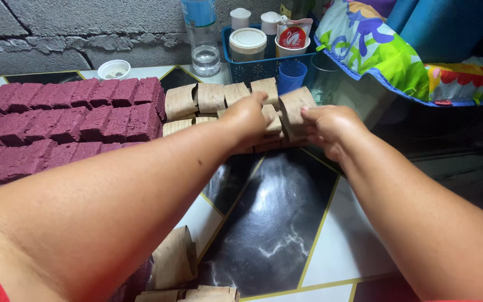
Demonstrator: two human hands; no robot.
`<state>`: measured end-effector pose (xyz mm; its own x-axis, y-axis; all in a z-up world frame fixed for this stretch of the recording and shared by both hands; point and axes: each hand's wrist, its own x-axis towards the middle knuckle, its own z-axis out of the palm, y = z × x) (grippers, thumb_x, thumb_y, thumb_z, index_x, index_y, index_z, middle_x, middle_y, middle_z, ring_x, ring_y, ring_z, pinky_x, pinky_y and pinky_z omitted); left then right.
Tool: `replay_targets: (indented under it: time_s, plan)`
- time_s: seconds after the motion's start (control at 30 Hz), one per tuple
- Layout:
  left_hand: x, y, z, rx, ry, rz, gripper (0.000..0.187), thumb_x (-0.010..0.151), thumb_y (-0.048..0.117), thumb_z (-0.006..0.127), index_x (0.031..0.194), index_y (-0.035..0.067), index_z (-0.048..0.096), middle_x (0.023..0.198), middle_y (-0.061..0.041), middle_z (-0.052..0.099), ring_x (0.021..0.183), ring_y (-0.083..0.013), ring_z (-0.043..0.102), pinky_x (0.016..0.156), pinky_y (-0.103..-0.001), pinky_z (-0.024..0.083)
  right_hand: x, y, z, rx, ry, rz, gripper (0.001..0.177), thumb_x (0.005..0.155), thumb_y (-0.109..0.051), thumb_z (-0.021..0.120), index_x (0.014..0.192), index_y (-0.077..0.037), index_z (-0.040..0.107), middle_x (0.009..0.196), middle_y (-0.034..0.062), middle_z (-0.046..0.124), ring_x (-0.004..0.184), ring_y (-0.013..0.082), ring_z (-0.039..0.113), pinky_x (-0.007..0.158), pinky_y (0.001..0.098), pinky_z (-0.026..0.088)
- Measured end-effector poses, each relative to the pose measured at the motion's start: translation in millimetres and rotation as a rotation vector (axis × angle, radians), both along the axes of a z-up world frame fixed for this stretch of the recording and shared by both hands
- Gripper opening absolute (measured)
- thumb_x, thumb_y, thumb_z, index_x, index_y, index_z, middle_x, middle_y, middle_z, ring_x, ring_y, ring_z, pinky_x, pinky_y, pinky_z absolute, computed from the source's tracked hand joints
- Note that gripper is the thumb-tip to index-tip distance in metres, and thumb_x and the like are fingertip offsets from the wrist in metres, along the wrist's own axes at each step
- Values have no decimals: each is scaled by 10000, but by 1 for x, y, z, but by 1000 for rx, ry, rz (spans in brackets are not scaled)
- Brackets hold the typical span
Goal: The person wraps individual purple rectangular food blocks in dried leaves. They pick up a leaf, place a block on it, fold the leaf around the block, and set the wrapped item aside. The process is repeated continuously throughout the clip.
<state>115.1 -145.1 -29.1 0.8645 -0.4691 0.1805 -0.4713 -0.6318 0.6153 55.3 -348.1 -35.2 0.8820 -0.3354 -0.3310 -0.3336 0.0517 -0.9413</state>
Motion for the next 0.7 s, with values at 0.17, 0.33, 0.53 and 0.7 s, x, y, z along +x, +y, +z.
replay_targets:
  time_s: [0.17,0.33,0.53,0.7]
  plan:
    - [-36,11,9,325,-92,-99,513,895,271,733,1376,164,588,1430,-105,568,1379,-325,497,1141,-462,400,9,-8,-22,-172,76,-65,291,890,-282,804,1028,-59,679,824,66,626,692,183,505,600,346,408]
    - [-54,16,19,500,-57,-175,640,887,300,727,1470,230,473,1582,-42,361,1508,-318,255,1174,-601,255,6,7,-27,-371,-10,-168,357,853,-290,835,1088,-59,698,933,44,722,823,153,649,695,339,503]
    - [-60,17,26,599,-11,-198,738,910,333,720,1539,214,352,1649,-50,246,1538,-337,181,1188,-632,213,5,18,-16,-288,142,-121,346,903,-332,739,1151,-96,686,1035,89,736,909,224,677,741,463,489]
    - [-62,21,27,614,-24,-219,789,897,336,734,1553,193,321,1658,-67,216,1541,-337,158,1206,-605,196,8,29,-19,-415,7,-86,335,903,-314,745,1052,-16,768,946,113,772,823,225,713,743,390,544]
